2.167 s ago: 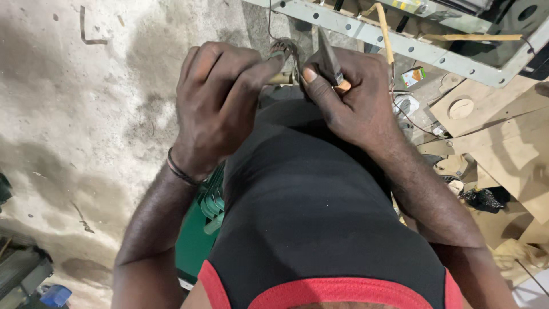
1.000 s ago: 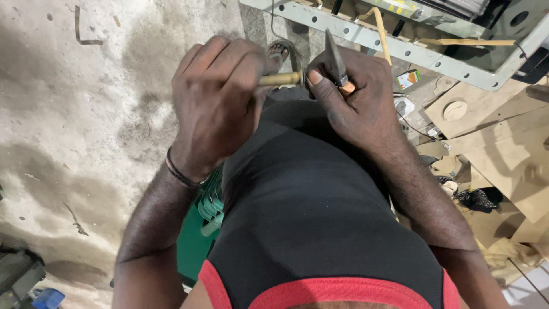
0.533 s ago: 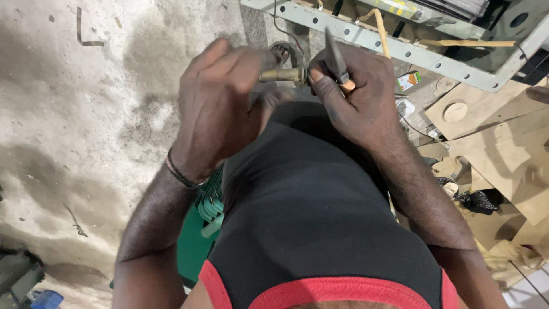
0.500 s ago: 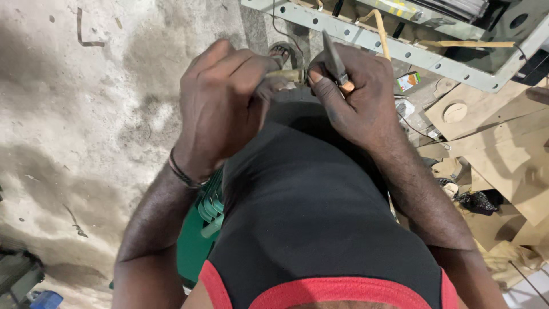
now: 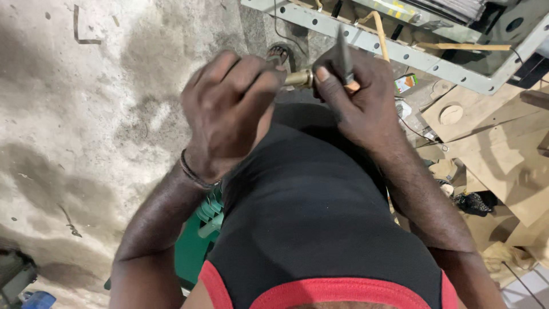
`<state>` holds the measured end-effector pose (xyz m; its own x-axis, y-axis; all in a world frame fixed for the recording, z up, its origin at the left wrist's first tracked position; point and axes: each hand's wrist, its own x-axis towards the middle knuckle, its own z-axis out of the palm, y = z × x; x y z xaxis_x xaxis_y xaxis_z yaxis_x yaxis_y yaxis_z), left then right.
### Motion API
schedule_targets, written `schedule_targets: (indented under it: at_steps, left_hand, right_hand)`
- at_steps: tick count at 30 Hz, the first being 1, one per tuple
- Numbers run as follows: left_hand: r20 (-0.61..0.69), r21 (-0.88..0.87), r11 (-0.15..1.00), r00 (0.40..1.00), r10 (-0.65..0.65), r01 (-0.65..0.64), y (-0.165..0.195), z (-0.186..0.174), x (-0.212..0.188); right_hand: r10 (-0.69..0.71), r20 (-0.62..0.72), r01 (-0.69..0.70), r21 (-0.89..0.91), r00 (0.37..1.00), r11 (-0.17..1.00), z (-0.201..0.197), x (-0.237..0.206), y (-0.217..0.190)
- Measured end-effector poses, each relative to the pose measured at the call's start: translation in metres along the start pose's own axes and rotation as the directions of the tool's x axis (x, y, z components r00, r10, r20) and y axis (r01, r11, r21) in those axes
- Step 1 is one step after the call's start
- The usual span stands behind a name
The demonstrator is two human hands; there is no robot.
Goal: The person stands at a workbench in a workshop and uses pliers to hold small brass and metal fittings while shaping them with a file. They work on parts next to a green transformer-style unit, occasionally reaching into its frame, and continue filing and fitting the components.
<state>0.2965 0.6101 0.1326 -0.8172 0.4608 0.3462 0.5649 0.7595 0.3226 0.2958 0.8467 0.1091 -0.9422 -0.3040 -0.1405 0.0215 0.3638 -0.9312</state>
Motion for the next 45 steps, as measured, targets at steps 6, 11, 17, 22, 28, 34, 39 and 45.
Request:
schedule_targets:
  at_steps: [6, 11, 17, 22, 28, 34, 39, 45]
  left_hand:
    - [0.195, -0.074, 0.986, 0.972, -0.133, 0.15, 0.006, -0.001, 0.004]
    - [-0.006, 0.038, 0.999, 1.0, -0.029, 0.029, 0.005, 0.002, 0.001]
    - [0.135, -0.16, 0.97, 0.978, -0.161, 0.181, 0.002, 0.007, -0.005]
    - [-0.074, 0.031, 0.999, 0.997, -0.027, 0.029, 0.005, 0.01, -0.004]
    - [0.209, -0.179, 0.954, 0.956, -0.204, 0.242, 0.006, 0.007, -0.007]
    - [0.018, 0.041, 0.998, 0.999, -0.044, 0.043, 0.007, 0.015, -0.014]
    - [-0.034, -0.113, 0.986, 0.991, -0.126, 0.121, 0.007, 0.019, -0.014]
    - [0.027, -0.479, 0.822, 0.942, -0.336, 0.307, -0.007, 0.009, -0.006]
  right_hand:
    - [-0.201, -0.011, 0.197, -0.155, 0.979, 0.968, -0.001, 0.003, -0.002]
    - [-0.12, 0.006, 0.12, -0.074, 0.993, 0.99, 0.0, 0.004, -0.007]
    - [-0.221, -0.022, 0.214, -0.173, 0.975, 0.961, 0.001, 0.008, -0.005]
    - [-0.039, 0.028, 0.041, -0.043, 0.999, 0.998, 0.005, 0.006, 0.0]
    - [-0.262, 0.034, 0.263, -0.205, 0.964, 0.943, 0.003, 0.009, -0.003]
    - [0.033, 0.107, -0.013, -0.185, 0.994, 0.983, 0.006, 0.012, -0.016]
    - [0.352, 0.146, -0.362, 0.05, 0.924, 0.931, 0.001, 0.01, -0.012]
    - [0.594, 0.038, -0.545, 0.451, 0.803, 0.707, -0.01, 0.006, 0.024]
